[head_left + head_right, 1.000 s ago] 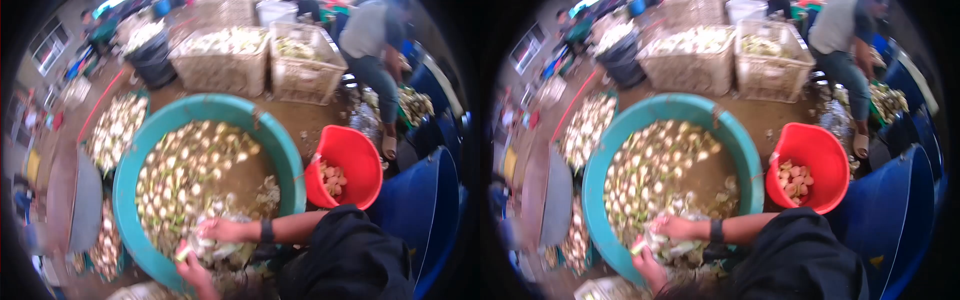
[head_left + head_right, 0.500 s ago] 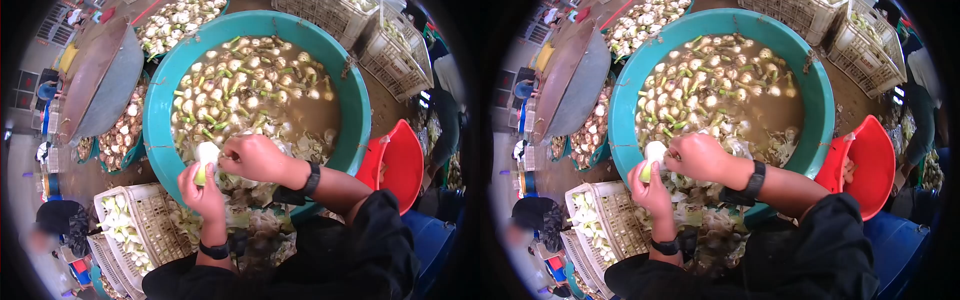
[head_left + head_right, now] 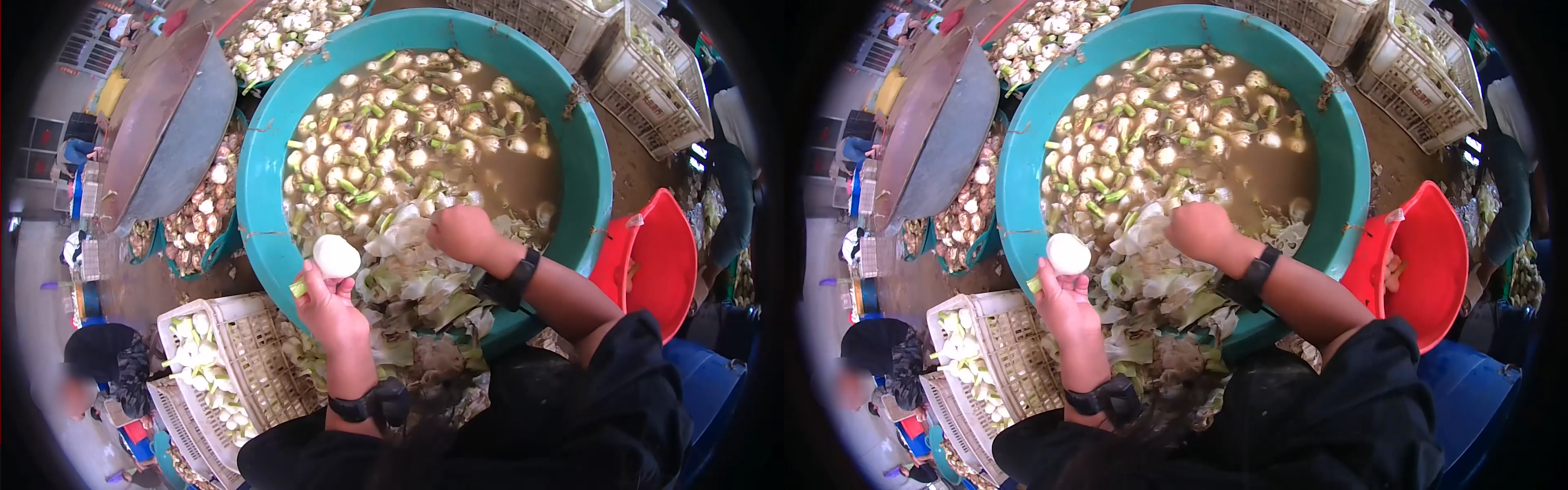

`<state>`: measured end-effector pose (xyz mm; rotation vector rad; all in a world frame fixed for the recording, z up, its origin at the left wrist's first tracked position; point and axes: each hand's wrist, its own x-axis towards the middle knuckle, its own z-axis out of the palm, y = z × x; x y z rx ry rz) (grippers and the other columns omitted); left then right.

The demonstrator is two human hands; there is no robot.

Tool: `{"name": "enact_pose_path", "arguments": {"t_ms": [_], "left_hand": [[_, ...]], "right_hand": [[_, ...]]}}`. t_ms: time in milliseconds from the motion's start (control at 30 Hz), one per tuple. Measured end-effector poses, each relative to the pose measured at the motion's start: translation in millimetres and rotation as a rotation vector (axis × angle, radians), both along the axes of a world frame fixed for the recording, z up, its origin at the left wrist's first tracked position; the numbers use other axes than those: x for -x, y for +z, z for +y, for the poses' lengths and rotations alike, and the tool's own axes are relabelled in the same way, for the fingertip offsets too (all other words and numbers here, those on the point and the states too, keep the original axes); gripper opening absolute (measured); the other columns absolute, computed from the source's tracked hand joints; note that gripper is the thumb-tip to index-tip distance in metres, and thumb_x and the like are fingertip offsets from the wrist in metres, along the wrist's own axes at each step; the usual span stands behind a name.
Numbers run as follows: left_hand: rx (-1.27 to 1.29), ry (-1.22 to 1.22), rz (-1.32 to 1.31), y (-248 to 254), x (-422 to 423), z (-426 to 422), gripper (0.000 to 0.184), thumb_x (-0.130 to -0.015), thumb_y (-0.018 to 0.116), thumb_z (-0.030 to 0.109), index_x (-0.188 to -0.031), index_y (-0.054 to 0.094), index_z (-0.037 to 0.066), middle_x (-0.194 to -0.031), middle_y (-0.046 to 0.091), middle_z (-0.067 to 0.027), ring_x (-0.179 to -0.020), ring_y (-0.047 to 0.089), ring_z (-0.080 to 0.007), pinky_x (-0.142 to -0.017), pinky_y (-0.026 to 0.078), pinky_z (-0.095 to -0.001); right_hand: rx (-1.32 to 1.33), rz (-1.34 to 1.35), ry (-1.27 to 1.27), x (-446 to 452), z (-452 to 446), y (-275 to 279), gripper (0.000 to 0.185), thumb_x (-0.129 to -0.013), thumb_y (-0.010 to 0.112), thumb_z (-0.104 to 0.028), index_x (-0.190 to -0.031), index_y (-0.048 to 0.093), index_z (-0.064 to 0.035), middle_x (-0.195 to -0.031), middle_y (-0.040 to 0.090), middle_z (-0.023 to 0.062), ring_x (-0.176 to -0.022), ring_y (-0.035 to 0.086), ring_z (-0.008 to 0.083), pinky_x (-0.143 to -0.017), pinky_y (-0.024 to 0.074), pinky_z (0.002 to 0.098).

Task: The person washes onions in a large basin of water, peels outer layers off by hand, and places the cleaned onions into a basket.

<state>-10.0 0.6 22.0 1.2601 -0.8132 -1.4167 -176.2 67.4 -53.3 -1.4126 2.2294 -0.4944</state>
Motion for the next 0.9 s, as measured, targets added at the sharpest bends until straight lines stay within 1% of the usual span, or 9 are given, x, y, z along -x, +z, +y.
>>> {"name": "enact_pose_path", "arguments": {"t_ms": [100, 200, 267, 367, 467, 633, 700, 800, 900], "left_hand": [[-0.196, -0.131, 0.036, -18, -11, -5, 0.026, -0.084, 0.055, 0.030, -0.096, 0.050, 0.008, -0.083, 0.060, -0.0054, -0.070, 0.057, -0.0123, -0.056, 0.046, -0.0240], [-0.266, -0.112, 0.131, -18, -1, 7, 0.026, -0.085, 0.053, 0.029, -0.099, 0.051, 0.007, -0.084, 0.060, -0.0055, -0.070, 0.058, -0.0132, -0.056, 0.046, -0.0246], [-0.154, -0.196, 0.317, -25, -45, -7, 0.027, -0.086, 0.047, 0.024, -0.105, 0.051, 0.004, -0.091, 0.060, -0.0074, -0.067, 0.058, -0.0139, -0.053, 0.049, -0.0244], [-0.024, 0.184, 0.618, -1, -162, -42, 0.024, -0.086, 0.045, 0.019, -0.101, 0.050, 0.001, -0.079, 0.055, -0.0038, -0.054, 0.046, -0.0080, -0.043, 0.038, -0.0170], [0.371, 0.086, 0.252, -8, -274, -68, 0.020, -0.084, 0.049, 0.014, -0.089, 0.051, -0.005, -0.074, 0.054, -0.0092, -0.052, 0.045, -0.0100, -0.041, 0.038, -0.0189], [0.030, 0.676, 0.252, 19, -183, -55, 0.052, -0.081, 0.057, 0.029, -0.128, 0.042, 0.014, -0.129, 0.043, -0.0163, -0.113, 0.045, -0.0241, -0.102, 0.026, -0.0428], [0.227, 0.204, -0.056, -2, -121, -40, 0.029, -0.083, 0.048, 0.026, -0.095, 0.047, -0.001, -0.078, 0.048, -0.0049, -0.063, 0.046, -0.0158, -0.062, 0.042, -0.0267], [0.057, -0.340, -0.294, 0, -18, -1, 0.048, -0.087, 0.040, 0.037, -0.121, 0.033, 0.003, -0.112, 0.040, -0.0151, -0.099, 0.042, -0.0251, -0.083, 0.038, -0.0375], [-0.314, -0.600, -0.046, -17, 29, 12, 0.060, -0.088, 0.036, 0.052, -0.131, 0.027, 0.011, -0.107, 0.048, -0.0122, -0.082, 0.053, -0.0206, -0.065, 0.044, -0.0307]], "right_hand": [[0.101, -0.297, -0.003, -6, 4, 44, 0.050, -0.080, 0.048, -0.052, -0.071, 0.060, -0.0042, -0.067, 0.060, 0.0161, -0.066, 0.060, 0.0334, -0.062, 0.0469, 0.0419], [0.343, -0.504, 0.217, -39, -5, 55, 0.036, -0.083, 0.051, -0.041, -0.081, 0.057, -0.0057, -0.074, 0.058, 0.0163, -0.070, 0.058, 0.0351, -0.064, 0.0458, 0.0424], [0.155, -0.433, 0.239, -30, -9, 47, 0.033, -0.084, 0.050, -0.039, -0.085, 0.057, -0.0058, -0.080, 0.059, 0.0161, -0.076, 0.058, 0.0341, -0.068, 0.0464, 0.0410], [0.138, 0.040, -0.083, 26, -13, -2, 0.029, -0.078, 0.057, -0.028, -0.100, 0.056, -0.0098, -0.093, 0.058, 0.0109, -0.089, 0.055, 0.0309, -0.074, 0.0461, 0.0404], [0.053, 0.362, -0.164, 103, -28, -53, 0.027, -0.075, 0.056, -0.020, -0.099, 0.055, -0.0093, -0.093, 0.058, 0.0089, -0.094, 0.054, 0.0275, -0.075, 0.0458, 0.0384], [-0.214, 0.393, -0.214, 123, -44, -99, 0.021, -0.078, 0.046, -0.017, -0.080, 0.066, -0.0115, -0.085, 0.065, 0.0056, -0.085, 0.059, 0.0223, -0.084, 0.0332, 0.0372], [-0.137, 0.134, -0.331, 108, -38, -73, 0.019, -0.074, 0.052, -0.022, -0.077, 0.066, -0.0094, -0.084, 0.065, 0.0097, -0.082, 0.061, 0.0247, -0.072, 0.0421, 0.0401], [0.254, -0.548, -0.434, 65, -37, -24, 0.023, -0.076, 0.057, -0.019, -0.091, 0.055, -0.0014, -0.080, 0.060, 0.0160, -0.072, 0.058, 0.0247, -0.068, 0.0478, 0.0363], [0.843, -0.794, -0.152, 10, -31, 15, 0.021, -0.071, 0.058, 0.001, -0.088, 0.047, -0.0049, -0.082, 0.051, 0.0046, -0.079, 0.052, 0.0155, -0.069, 0.0461, 0.0321]]}}
